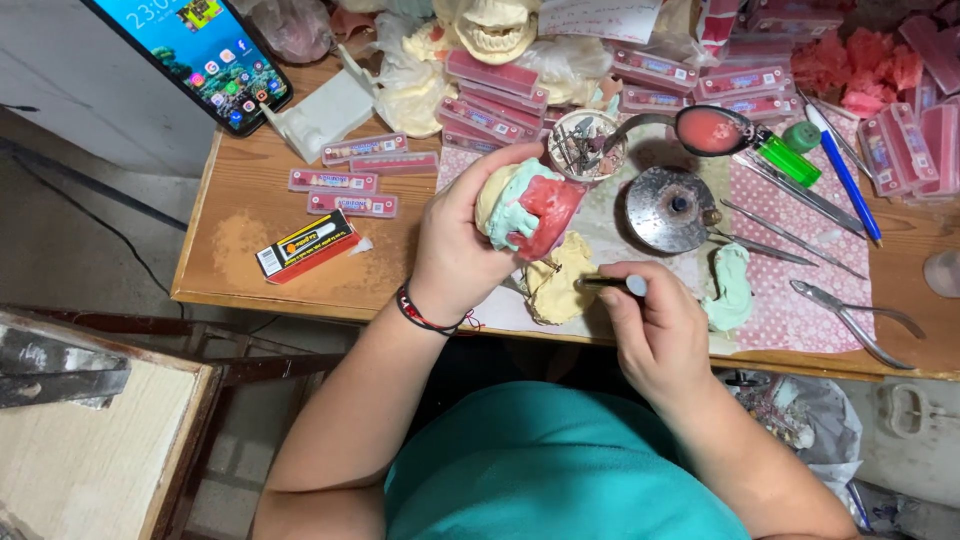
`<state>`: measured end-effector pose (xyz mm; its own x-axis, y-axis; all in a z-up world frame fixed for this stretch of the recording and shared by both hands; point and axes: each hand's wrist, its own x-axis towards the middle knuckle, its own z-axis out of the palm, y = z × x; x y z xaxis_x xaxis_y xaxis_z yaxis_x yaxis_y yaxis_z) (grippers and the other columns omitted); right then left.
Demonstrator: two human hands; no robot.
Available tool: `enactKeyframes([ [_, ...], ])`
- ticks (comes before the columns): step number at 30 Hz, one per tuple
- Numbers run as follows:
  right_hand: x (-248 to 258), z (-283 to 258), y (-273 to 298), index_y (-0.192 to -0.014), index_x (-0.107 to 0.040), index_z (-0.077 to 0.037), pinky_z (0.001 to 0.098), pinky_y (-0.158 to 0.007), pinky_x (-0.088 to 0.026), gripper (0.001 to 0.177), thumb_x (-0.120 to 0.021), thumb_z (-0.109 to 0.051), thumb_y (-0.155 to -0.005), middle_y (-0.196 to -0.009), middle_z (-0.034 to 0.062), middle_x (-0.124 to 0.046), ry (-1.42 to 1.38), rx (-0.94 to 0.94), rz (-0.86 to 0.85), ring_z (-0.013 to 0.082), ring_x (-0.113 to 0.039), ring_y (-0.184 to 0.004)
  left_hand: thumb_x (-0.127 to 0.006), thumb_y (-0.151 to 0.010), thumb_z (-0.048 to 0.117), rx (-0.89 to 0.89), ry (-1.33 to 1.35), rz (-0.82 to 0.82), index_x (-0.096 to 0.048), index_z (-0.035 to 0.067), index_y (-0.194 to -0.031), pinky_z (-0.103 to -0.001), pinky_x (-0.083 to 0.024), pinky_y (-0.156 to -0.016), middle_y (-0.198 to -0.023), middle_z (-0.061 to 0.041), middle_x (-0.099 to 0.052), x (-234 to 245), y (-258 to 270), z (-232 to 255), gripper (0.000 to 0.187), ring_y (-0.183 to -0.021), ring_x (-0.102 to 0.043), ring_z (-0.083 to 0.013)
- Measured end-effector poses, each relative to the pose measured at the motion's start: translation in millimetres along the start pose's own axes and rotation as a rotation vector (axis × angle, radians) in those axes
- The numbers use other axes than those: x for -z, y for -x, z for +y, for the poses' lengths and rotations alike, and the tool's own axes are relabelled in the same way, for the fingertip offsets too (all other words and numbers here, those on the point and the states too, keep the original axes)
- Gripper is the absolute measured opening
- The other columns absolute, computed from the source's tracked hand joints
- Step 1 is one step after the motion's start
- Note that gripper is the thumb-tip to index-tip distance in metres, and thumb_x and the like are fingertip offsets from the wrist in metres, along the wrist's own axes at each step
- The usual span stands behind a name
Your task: Preparing and assembling dental models using liquid adhesive and a metal articulator frame
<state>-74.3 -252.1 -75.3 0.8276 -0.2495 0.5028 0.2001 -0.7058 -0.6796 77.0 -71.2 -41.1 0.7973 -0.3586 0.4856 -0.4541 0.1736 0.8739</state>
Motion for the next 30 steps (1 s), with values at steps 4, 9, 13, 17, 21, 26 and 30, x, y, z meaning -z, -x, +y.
enactKeyframes([
  [4, -4, 2, -4, -0.115, -0.076, -0.008, 0.0456, -0.080, -0.057, 0.018, -0.070, -0.018, -0.101, -0.100, 0.0101, -0.076, 0.064, 0.041, -0.014, 0.0383, -0.072, -0.092, -0.093, -0.069, 0.008, -0.006, -0.006, 0.014, -0.069, 0.015, -0.133, -0.045, -0.056, -0.106, -0.123, -0.009, -0.076, -1, 1, -3, 0.069, -0.121, -0.071, -0.0301],
  [9, -7, 0, -10, -0.112, -0.075, -0.006, 0.0506, -0.077, -0.057, 0.016, -0.069, -0.017, -0.102, -0.097, 0.0136, -0.075, 0.090, 0.105, -0.016, 0.0431, -0.071, -0.088, -0.092, -0.070, 0.007, -0.018, 0.024, 0.011, -0.069, 0.013, -0.133, -0.044, -0.055, -0.108, -0.125, -0.009, -0.075, -1, 0, -2, 0.067, -0.124, -0.070, -0.0287],
  [13, -6, 1, -10, -0.110, -0.075, -0.007, 0.0502, -0.076, -0.058, 0.014, -0.071, -0.017, -0.100, -0.096, 0.0126, -0.076, 0.102, 0.116, -0.018, 0.0419, -0.071, -0.087, -0.092, -0.070, 0.007, -0.030, 0.005, 0.008, -0.069, 0.013, -0.133, -0.045, -0.055, -0.108, -0.126, -0.010, -0.075, 0, 0, -3, 0.067, -0.125, -0.070, -0.0305],
  [17, 0, 4, -9, -0.112, -0.075, -0.006, 0.0494, -0.079, -0.057, 0.014, -0.069, -0.015, -0.103, -0.099, 0.0126, -0.076, 0.105, 0.103, 0.032, 0.0416, -0.071, -0.090, -0.091, -0.070, 0.007, -0.033, 0.007, 0.012, -0.069, 0.014, -0.133, -0.044, -0.055, -0.108, -0.126, -0.008, -0.075, 0, 1, -4, 0.067, -0.125, -0.070, -0.0287],
  [21, -2, 4, -8, -0.111, -0.074, -0.006, 0.0503, -0.079, -0.056, 0.013, -0.069, -0.014, -0.102, -0.098, 0.0130, -0.076, 0.085, 0.074, 0.005, 0.0436, -0.071, -0.090, -0.091, -0.070, 0.007, -0.036, 0.002, 0.006, -0.069, 0.014, -0.134, -0.044, -0.055, -0.108, -0.126, -0.008, -0.075, 0, 0, -5, 0.068, -0.124, -0.070, -0.0290],
  [26, -4, 7, -7, -0.109, -0.075, -0.006, 0.0500, -0.079, -0.056, 0.012, -0.069, -0.014, -0.102, -0.097, 0.0133, -0.076, 0.073, 0.058, 0.001, 0.0435, -0.071, -0.090, -0.089, -0.070, 0.005, -0.029, 0.015, 0.011, -0.069, 0.014, -0.134, -0.044, -0.055, -0.108, -0.125, -0.009, -0.075, 0, 2, -5, 0.067, -0.124, -0.070, -0.0281],
  [30, 9, 6, 3, -0.113, -0.075, -0.005, 0.0440, -0.082, -0.056, 0.015, -0.069, -0.014, -0.103, -0.099, 0.0114, -0.077, 0.033, 0.018, 0.073, 0.0384, -0.072, -0.092, -0.089, -0.069, 0.004, -0.035, 0.031, 0.020, -0.069, 0.013, -0.134, -0.044, -0.055, -0.107, -0.125, -0.009, -0.075, -1, 1, -7, 0.068, -0.124, -0.070, -0.0283],
])
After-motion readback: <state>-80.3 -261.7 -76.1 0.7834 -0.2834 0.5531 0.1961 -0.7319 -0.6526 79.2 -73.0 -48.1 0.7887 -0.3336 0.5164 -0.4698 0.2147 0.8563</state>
